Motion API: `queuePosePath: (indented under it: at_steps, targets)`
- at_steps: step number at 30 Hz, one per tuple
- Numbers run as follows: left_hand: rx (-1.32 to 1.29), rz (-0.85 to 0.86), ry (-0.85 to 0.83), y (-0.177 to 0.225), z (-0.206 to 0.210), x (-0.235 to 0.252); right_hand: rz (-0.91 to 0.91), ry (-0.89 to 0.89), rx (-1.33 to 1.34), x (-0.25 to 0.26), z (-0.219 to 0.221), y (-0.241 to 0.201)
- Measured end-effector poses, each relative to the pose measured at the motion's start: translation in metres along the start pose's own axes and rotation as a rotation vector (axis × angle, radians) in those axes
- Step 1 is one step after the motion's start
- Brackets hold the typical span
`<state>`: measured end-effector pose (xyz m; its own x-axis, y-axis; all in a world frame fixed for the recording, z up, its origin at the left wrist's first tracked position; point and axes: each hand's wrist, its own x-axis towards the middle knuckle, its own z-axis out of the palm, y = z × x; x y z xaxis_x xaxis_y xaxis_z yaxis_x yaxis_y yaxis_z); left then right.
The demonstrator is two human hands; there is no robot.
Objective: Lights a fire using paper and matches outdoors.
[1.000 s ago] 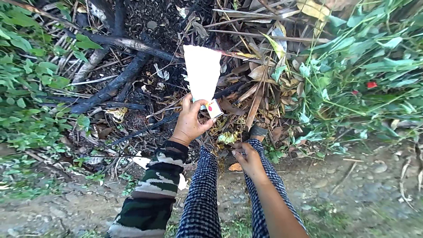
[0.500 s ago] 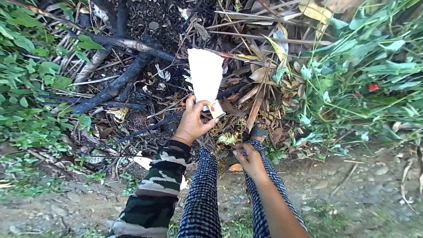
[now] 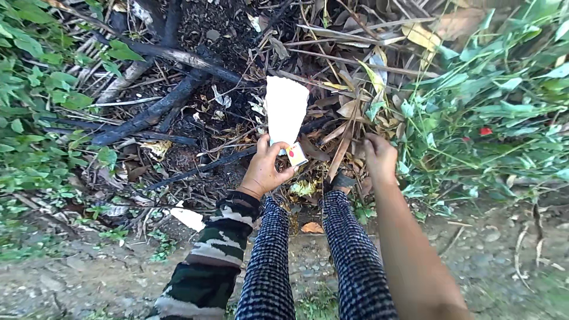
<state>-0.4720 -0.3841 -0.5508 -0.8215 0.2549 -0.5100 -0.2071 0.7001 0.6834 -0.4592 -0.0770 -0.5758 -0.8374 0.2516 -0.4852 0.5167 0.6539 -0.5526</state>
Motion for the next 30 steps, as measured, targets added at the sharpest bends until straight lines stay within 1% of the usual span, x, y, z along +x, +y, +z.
queuePosePath:
  at_steps: [3, 5, 6, 8, 10, 11, 13, 15, 17, 18, 19, 22, 24, 25, 28, 30]
  targets:
    - [-0.014, -0.021, 0.021, 0.001, 0.004, -0.003, 0.228, -0.210, -0.179, 0.033, 0.004, -0.022]
    - [-0.027, -0.024, 0.033, 0.004, 0.005, -0.006, 0.305, -0.297, -0.244, 0.044, 0.005, -0.031]
    - [-0.030, -0.020, 0.032, 0.005, 0.006, -0.007, 0.307, -0.286, -0.258, 0.045, 0.004, -0.032]
    - [-0.028, -0.018, 0.028, 0.004, 0.008, -0.008, 0.262, -0.178, -0.241, 0.042, 0.001, -0.030]
    - [-0.040, -0.034, 0.016, 0.001, 0.009, -0.008, 0.216, -0.071, -0.194, 0.036, -0.002, -0.019]
    - [-0.042, -0.045, 0.009, 0.000, 0.009, -0.008, 0.212, -0.058, -0.177, 0.034, -0.003, -0.012]
    - [-0.043, -0.055, 0.003, 0.000, 0.009, -0.008, 0.249, -0.132, -0.127, 0.036, -0.005, 0.000]
    - [-0.037, -0.043, 0.014, -0.002, 0.010, -0.007, 0.279, -0.272, -0.090, 0.040, -0.009, 0.002]
    - [-0.039, -0.034, 0.018, -0.005, 0.011, -0.007, 0.249, -0.366, -0.067, 0.047, -0.010, -0.004]
    - [-0.039, -0.032, 0.018, -0.006, 0.011, -0.007, 0.232, -0.381, -0.037, 0.050, -0.010, -0.007]
    - [-0.040, -0.037, 0.014, -0.006, 0.011, -0.008, 0.203, -0.359, 0.022, 0.053, -0.010, -0.006]
    - [-0.031, -0.036, 0.011, -0.010, 0.011, -0.008, 0.124, -0.189, 0.286, 0.060, -0.013, 0.000]
    - [-0.030, -0.028, 0.005, -0.010, 0.010, -0.008, 0.170, -0.086, 0.425, 0.064, -0.024, -0.007]
    - [-0.031, -0.029, 0.001, -0.009, 0.009, -0.008, 0.185, -0.040, 0.454, 0.067, -0.031, -0.011]
    - [-0.039, -0.007, 0.013, -0.008, 0.009, -0.007, 0.153, 0.092, 0.456, 0.080, -0.048, -0.012]
    - [-0.041, -0.008, 0.008, -0.005, 0.008, -0.005, 0.125, 0.140, 0.451, 0.088, -0.056, -0.009]
